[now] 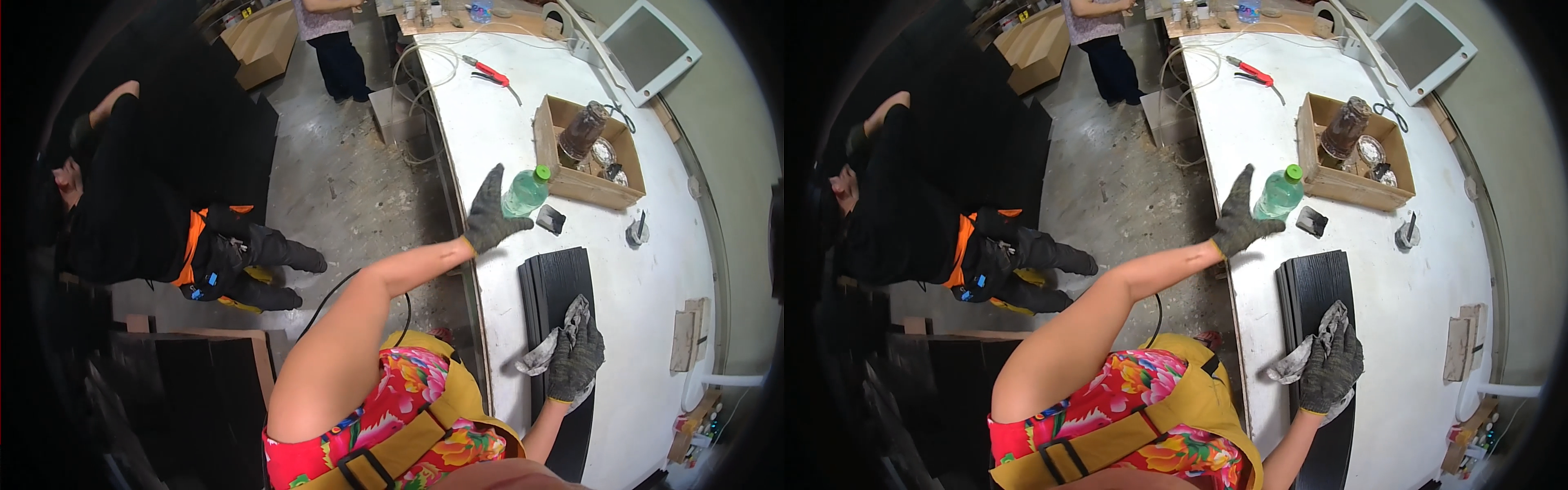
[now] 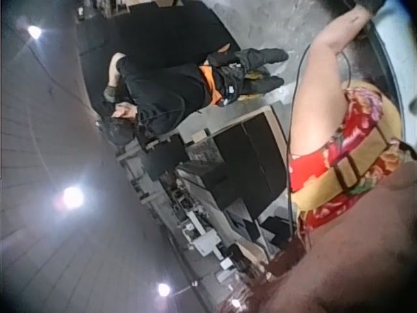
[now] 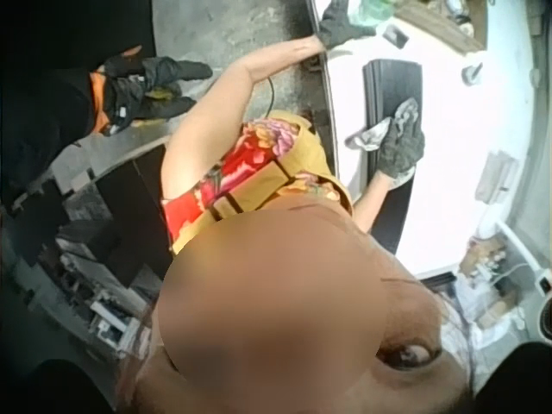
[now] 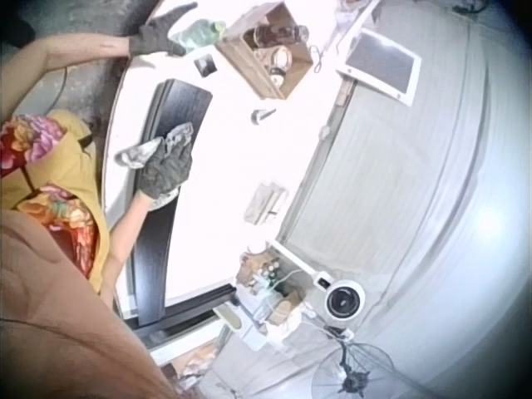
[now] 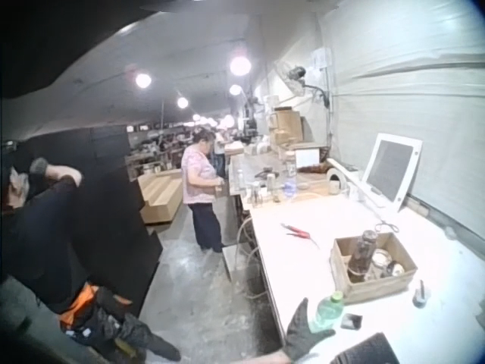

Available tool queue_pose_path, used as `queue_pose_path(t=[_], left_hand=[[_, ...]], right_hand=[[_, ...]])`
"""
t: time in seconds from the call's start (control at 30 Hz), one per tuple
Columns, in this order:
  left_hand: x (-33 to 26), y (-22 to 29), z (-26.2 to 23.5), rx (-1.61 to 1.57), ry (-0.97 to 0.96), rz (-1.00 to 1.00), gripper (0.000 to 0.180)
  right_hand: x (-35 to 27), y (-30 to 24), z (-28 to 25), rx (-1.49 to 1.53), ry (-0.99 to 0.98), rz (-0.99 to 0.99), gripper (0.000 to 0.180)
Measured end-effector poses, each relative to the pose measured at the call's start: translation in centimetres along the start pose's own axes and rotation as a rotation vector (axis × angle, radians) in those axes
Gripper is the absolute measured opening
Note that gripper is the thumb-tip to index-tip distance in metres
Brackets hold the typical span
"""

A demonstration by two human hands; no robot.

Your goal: The recorder uses a rag and a cleaning solution from a green bottle to wipe down a long black furniture component.

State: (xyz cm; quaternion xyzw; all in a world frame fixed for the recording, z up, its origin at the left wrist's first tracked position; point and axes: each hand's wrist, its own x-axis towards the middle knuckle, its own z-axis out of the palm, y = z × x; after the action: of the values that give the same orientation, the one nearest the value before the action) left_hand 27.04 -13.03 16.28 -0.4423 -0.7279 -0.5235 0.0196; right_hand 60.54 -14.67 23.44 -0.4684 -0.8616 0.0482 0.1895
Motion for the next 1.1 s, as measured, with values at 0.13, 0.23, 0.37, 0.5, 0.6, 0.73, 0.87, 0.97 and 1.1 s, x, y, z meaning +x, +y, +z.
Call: queue_pose_path(t=[0.13, 0.23, 0.37, 0.5, 0.6, 0.73, 0.87, 0.97, 1.1], left_hand=[[3.2, -1.1, 1.5, -0.230, -0.282, -0.220, 0.133], [3.7, -0.7, 2.1, -0.202, -0.310, -0.229, 0.130], [4.0, -2.6, 4.2, -0.276, -0.184, -0.180, 0.120], [4.0, -4.0, 5.4, -0.323, -0.131, -0.163, 0.112], [4.0, -3.5, 4.1, -0.328, -0.197, -0.206, 0.108], [3.1, -3.8, 2.2, -0.335, -0.251, -0.192, 0.107], [2.7, -2.6, 0.7, -0.296, -0.362, -0.074, 0.111], [3.4, -0.4, 0.5, -0.418, -0.161, 0.098, 0.096], [5.4, 1.3, 0.2, -0.238, -0.332, -0.067, 0.064]], right_hand=[[-0.5, 0.9, 1.0, -0.105, 0.076, -0.057, 0.046], [-0.6, 1.1, 1.2, -0.061, 0.040, -0.037, 0.045], [-0.4, -0.2, 0.6, -0.004, 0.055, 0.018, 0.044], [-0.6, -0.2, 0.6, 0.010, 0.089, 0.001, 0.046], [-0.7, 0.4, 0.8, -0.038, 0.109, -0.052, 0.045], [-0.7, 0.3, 0.8, -0.030, 0.096, -0.036, 0.044], [-0.7, 0.5, 0.9, -0.014, 0.091, -0.033, 0.046], [-0.7, 0.3, 0.8, -0.043, 0.104, -0.045, 0.046], [-1.0, 0.6, 0.8, -0.029, 0.083, -0.022, 0.045]])
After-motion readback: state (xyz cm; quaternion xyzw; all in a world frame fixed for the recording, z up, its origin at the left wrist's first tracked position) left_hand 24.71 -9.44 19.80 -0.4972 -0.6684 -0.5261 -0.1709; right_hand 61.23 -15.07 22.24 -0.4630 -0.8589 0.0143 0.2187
